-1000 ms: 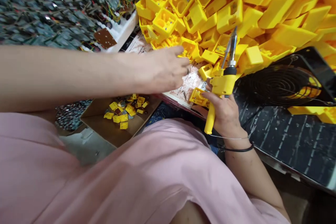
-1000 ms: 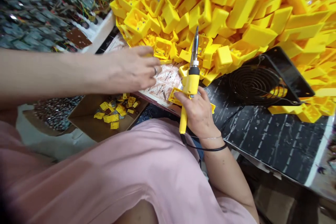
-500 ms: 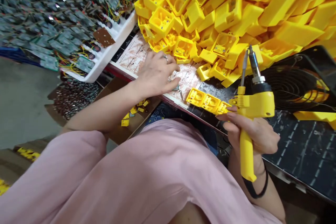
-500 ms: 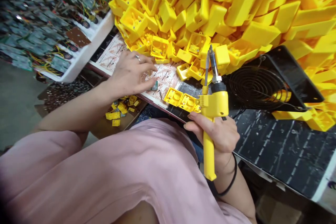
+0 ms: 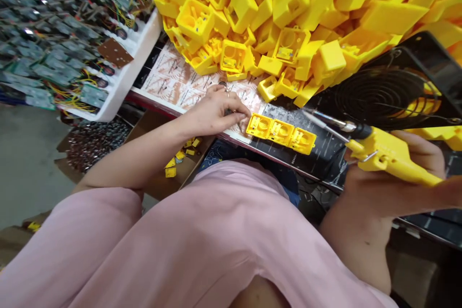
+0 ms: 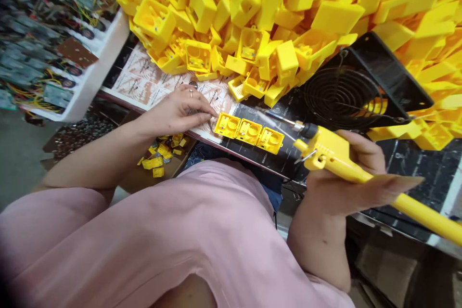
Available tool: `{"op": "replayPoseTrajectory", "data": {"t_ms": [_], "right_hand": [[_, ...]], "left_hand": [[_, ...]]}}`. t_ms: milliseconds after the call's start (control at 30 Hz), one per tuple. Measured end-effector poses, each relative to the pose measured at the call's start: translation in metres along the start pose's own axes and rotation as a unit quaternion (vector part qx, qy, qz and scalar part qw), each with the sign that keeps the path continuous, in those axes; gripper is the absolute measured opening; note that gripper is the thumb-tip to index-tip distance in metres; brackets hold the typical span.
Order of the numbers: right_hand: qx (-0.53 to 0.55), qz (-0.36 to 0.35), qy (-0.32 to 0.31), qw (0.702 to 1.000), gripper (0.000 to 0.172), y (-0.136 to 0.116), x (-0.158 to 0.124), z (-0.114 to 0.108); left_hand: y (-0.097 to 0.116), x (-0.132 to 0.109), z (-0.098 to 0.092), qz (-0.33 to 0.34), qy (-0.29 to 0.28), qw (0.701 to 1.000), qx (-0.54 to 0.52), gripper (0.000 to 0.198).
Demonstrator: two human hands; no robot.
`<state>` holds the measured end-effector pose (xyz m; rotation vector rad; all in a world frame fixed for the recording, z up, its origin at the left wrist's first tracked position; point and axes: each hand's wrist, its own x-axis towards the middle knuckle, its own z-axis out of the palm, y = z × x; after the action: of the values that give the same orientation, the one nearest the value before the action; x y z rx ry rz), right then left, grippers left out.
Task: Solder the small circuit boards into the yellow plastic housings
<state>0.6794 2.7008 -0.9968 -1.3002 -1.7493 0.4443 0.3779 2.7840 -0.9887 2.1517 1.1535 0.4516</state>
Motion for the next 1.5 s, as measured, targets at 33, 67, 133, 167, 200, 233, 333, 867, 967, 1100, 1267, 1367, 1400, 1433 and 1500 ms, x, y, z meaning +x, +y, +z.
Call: {"op": "replayPoseTrajectory", "data": {"t_ms": [33,67,133,167,200,233,333,867,967,1100,1267,1367,1400,1433,1500], "right_hand": [[0.005,0.006,0.007,1.000,0.045,-0.002,0.002,0.001],[0.010,0.011,0.014,1.000,0.045,-0.004,0.002,0.001],[0.017,0.012,0.034,0.999,0.046,-0.007,-0.003,-0.001],[0.020,0.003,0.053,0.998,0.045,-0.008,-0.007,-0.004],[0.022,-0.014,0.083,0.996,0.045,-0.009,-0.011,-0.006],[0.026,-0.032,0.112,0.993,0.044,-0.009,-0.014,-0.009],[0.055,-0.111,0.122,0.985,0.049,-0.006,-0.020,-0.016],[-0.004,-0.285,-0.123,0.951,0.023,-0.025,0.014,-0.020],[-0.028,-0.291,-0.172,0.941,0.021,-0.032,0.018,-0.024],[-0.037,-0.297,-0.178,0.938,0.023,-0.040,0.022,-0.037],[-0.024,-0.243,-0.172,0.954,0.027,-0.036,0.017,-0.046],[-0.015,-0.275,-0.145,0.950,0.031,-0.032,0.015,-0.044],[-0.018,-0.272,-0.144,0.951,0.029,-0.031,0.014,-0.042],[-0.024,-0.260,-0.144,0.954,0.026,-0.030,0.014,-0.041],[-0.031,-0.238,-0.136,0.961,0.018,-0.028,0.013,-0.037]], "left_hand": [[0.004,-0.001,0.001,-0.001,-0.003,1.000,0.008,0.020],[0.007,-0.002,0.002,-0.005,-0.004,1.000,0.015,0.018],[0.012,-0.004,0.005,-0.009,-0.001,0.999,0.034,0.015],[0.014,-0.005,0.006,-0.006,0.001,0.999,0.048,0.014],[0.015,-0.005,0.007,0.002,0.002,0.998,0.066,0.015],[0.017,-0.005,0.007,0.011,0.002,0.996,0.086,0.016],[0.022,-0.004,0.008,0.028,0.002,0.990,0.135,0.020],[0.037,0.022,0.002,0.016,-0.117,0.970,0.213,0.011],[0.036,0.022,0.002,0.023,-0.113,0.969,0.219,0.013],[0.037,0.022,0.002,0.025,-0.105,0.967,0.231,0.015],[0.039,0.023,0.002,0.009,-0.118,0.963,0.241,0.013],[0.039,0.025,0.005,0.012,-0.114,0.964,0.242,0.013],[0.039,0.026,0.005,0.015,-0.114,0.964,0.239,0.013],[0.038,0.026,0.004,0.017,-0.112,0.966,0.231,0.013],[0.034,0.025,-0.001,0.014,-0.091,0.977,0.194,0.014]]}}
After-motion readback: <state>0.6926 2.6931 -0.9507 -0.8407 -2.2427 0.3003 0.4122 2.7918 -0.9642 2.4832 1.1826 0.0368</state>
